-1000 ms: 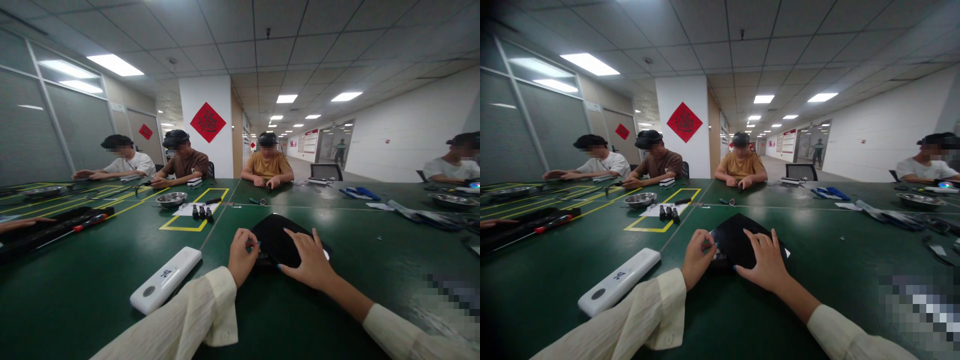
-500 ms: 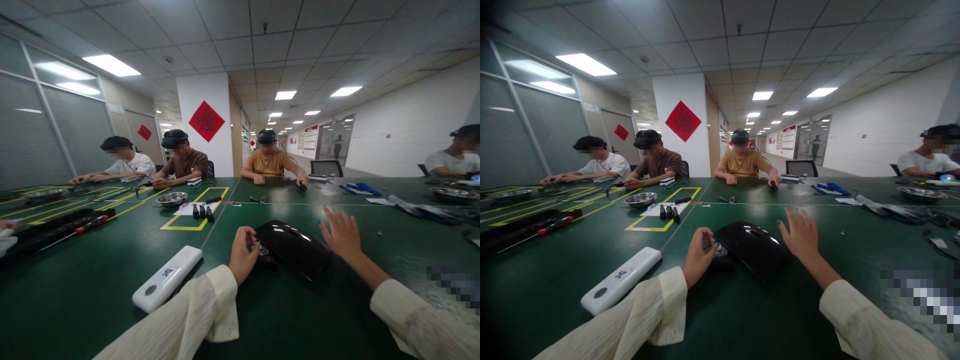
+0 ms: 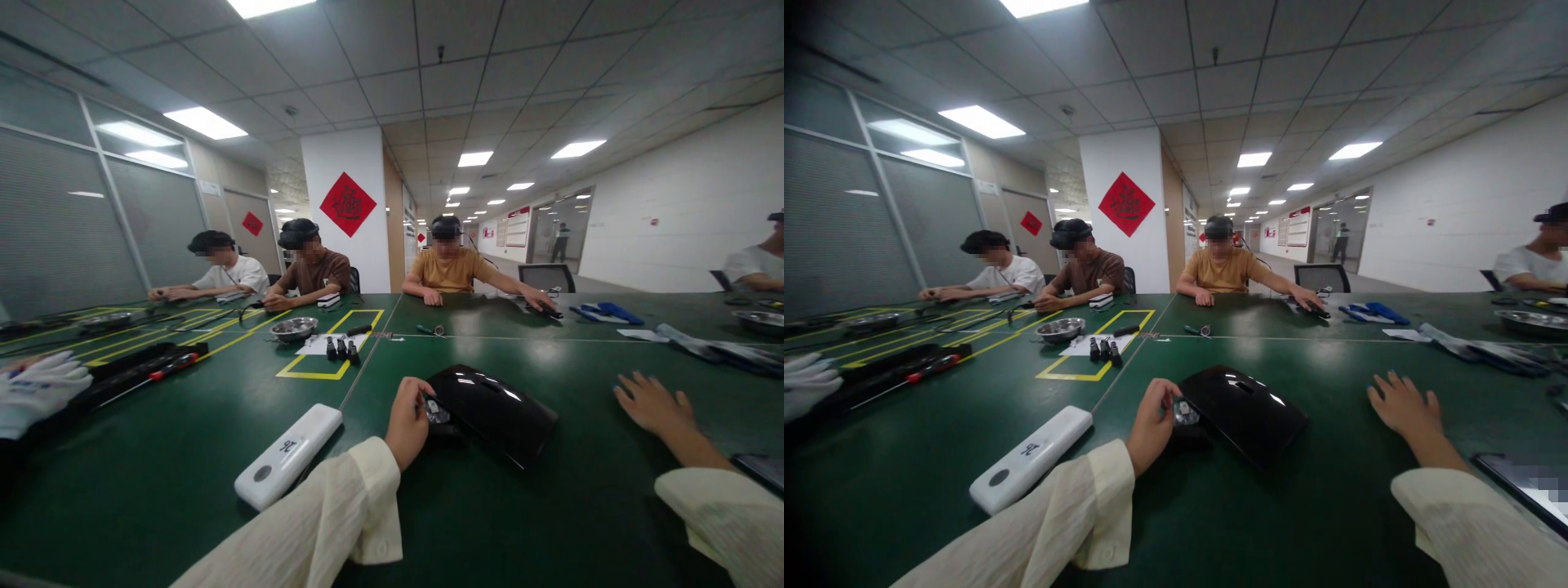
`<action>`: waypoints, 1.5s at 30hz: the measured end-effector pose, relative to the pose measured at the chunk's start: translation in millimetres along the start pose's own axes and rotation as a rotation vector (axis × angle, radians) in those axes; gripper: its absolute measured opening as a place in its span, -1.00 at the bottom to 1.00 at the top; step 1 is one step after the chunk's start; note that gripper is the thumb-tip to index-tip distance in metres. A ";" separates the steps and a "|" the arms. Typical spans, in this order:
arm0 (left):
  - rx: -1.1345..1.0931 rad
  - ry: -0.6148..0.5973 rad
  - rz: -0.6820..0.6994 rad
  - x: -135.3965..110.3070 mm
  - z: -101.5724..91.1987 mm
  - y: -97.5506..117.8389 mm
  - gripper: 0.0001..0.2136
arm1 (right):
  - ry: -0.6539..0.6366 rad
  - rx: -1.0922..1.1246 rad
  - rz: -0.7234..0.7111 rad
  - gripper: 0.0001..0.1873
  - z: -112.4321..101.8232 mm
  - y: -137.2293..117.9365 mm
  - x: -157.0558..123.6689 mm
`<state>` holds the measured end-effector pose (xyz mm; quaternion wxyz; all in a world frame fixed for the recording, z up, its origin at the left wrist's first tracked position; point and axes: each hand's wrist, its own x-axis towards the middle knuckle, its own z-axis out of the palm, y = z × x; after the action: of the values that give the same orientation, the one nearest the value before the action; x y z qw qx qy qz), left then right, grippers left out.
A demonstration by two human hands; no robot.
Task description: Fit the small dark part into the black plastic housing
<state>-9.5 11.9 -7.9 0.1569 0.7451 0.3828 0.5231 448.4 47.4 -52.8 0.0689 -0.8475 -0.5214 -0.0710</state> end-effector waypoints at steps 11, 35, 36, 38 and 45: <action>-0.020 -0.044 -0.029 1.2 0.2 4.8 -0.62 | -0.022 0.087 -0.023 -0.52 -9.7 2.9 -1.1; -0.249 0.026 -0.238 5.8 0.0 -1.8 -0.76 | 0.694 0.618 -1.235 -0.60 -89.8 -197.7 -182.8; -0.277 0.056 -0.280 7.5 -1.0 -3.7 -0.79 | 0.678 0.627 -1.312 -0.61 -92.5 -202.6 -197.9; -0.307 0.120 -0.339 10.3 -2.8 -6.8 -0.82 | 0.609 0.632 -1.428 -0.64 -95.3 -207.4 -219.4; -0.329 0.125 -0.348 8.4 -0.5 -7.0 -0.86 | 0.339 0.539 -1.597 -0.65 -94.8 -206.6 -220.6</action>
<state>-11.5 22.6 -6.6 0.3399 0.5986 0.4237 0.5887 160.8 -71.2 6.6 0.2741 -0.1592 -0.9434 -0.0975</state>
